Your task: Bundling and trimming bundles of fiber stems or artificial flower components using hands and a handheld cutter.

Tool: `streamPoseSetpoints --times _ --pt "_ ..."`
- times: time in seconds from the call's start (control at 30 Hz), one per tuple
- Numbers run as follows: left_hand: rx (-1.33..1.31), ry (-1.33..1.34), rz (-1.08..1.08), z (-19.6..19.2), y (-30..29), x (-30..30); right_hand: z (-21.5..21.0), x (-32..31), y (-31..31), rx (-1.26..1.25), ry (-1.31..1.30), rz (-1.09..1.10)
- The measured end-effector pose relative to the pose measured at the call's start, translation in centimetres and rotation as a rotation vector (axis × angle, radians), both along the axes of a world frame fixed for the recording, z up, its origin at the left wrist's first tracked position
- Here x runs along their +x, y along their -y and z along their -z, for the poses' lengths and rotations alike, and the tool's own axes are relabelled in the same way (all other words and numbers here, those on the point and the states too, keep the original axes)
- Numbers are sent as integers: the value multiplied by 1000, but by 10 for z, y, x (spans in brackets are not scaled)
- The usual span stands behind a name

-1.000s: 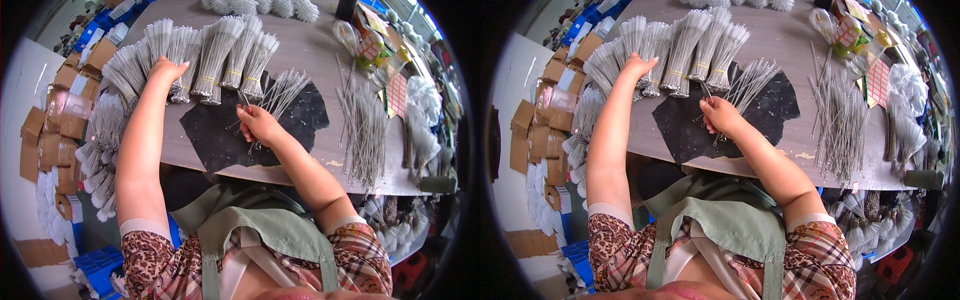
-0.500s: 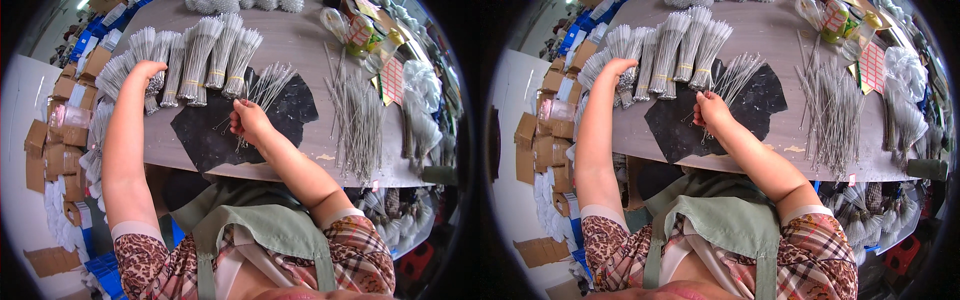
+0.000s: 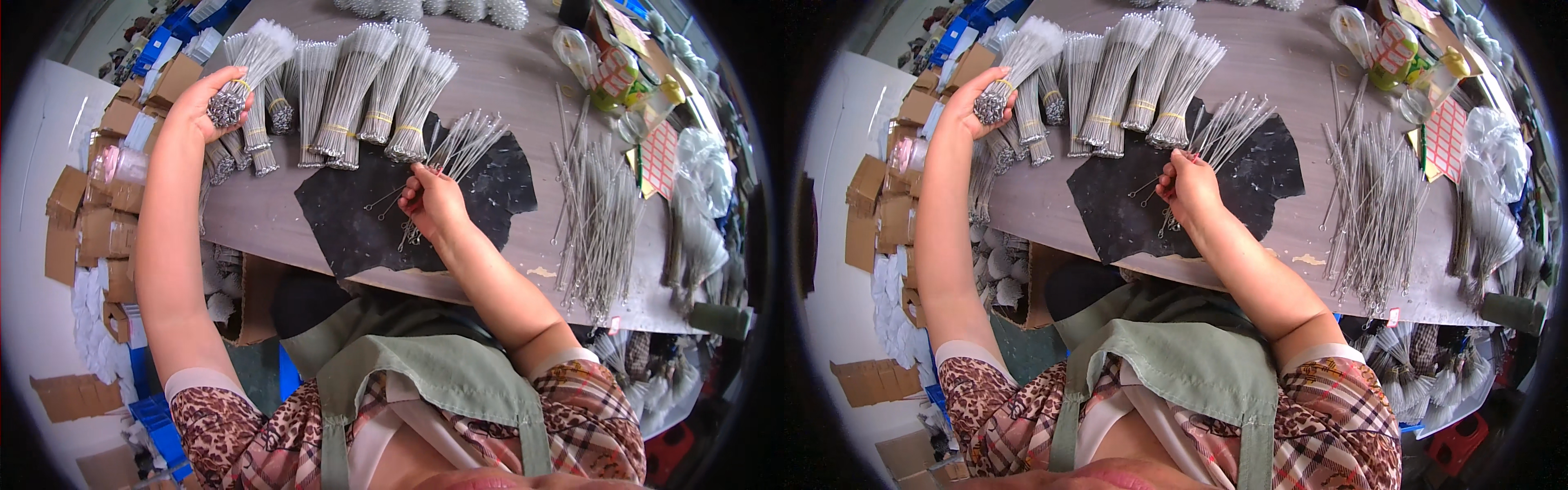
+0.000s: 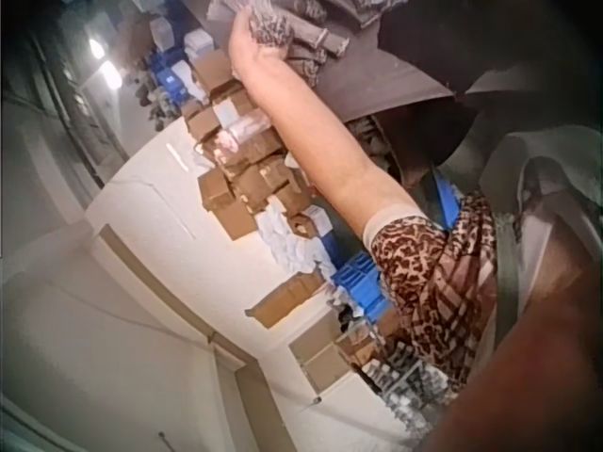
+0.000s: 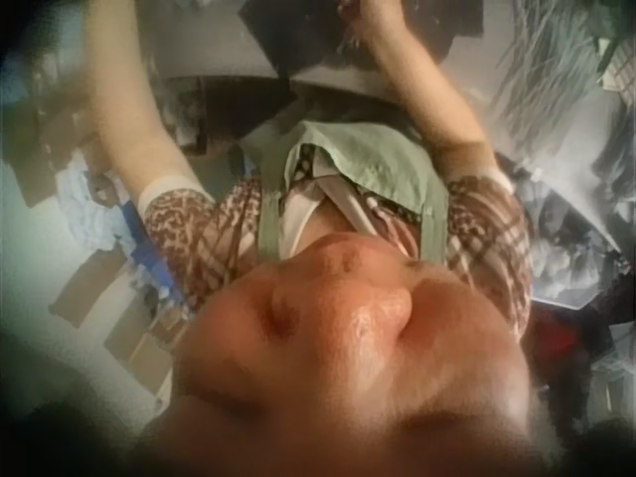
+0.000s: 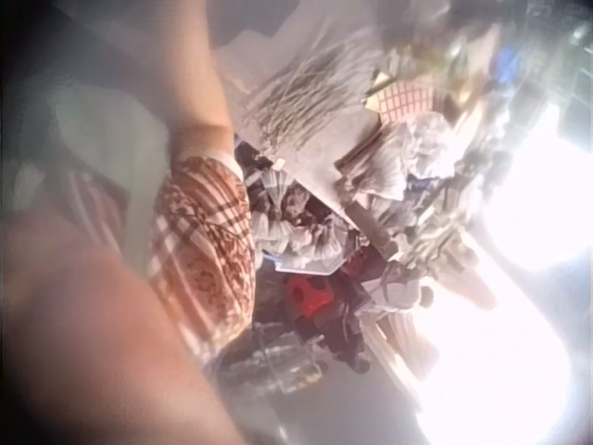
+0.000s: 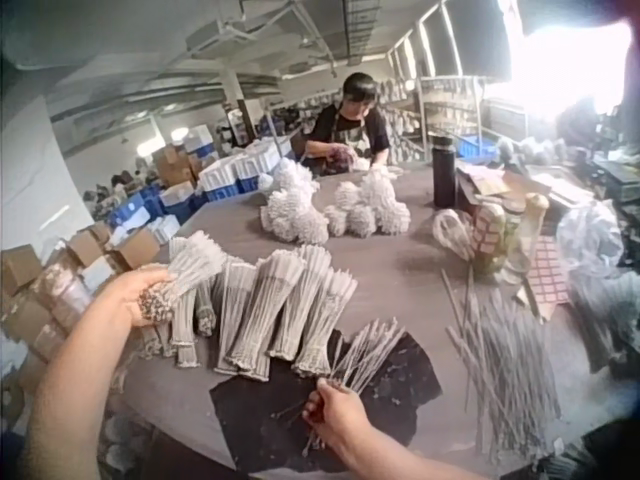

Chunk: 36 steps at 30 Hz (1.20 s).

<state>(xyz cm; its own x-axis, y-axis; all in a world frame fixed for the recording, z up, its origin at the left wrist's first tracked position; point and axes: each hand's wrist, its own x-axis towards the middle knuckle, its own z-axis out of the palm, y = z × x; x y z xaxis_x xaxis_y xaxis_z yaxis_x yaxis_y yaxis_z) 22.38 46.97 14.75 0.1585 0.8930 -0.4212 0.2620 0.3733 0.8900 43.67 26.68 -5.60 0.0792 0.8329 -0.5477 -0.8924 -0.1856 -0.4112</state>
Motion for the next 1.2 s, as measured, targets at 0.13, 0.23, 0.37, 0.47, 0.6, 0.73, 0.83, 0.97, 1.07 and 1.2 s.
streamPoseSetpoints --times 0.13,0.23,0.37,0.47,0.6,0.73,0.83,0.97,1.07,1.2 --pt "280 239 15 11 20 -13 1 -4 1 22 28 13" --pt "418 611 28 30 48 -11 1 -3 1 20 37 38" --pt "422 685 21 43 98 3 0 -6 3 -10 50 45" --pt "410 771 -75 76 112 -2 2 -9 4 14 62 50" --pt "442 787 -12 113 132 -13 -3 -14 6 48 99 -1" --pt "628 641 121 131 149 -7 -3 -18 9 156 230 -132" --pt "726 511 140 138 163 -3 -9 -25 14 201 324 -170" --pt "765 302 186 161 165 -4 -26 -28 24 444 692 -293" --pt "844 199 265 158 163 -4 -56 -33 33 701 803 -274" --pt "780 286 203 146 174 7 -76 -46 35 824 1037 -233"
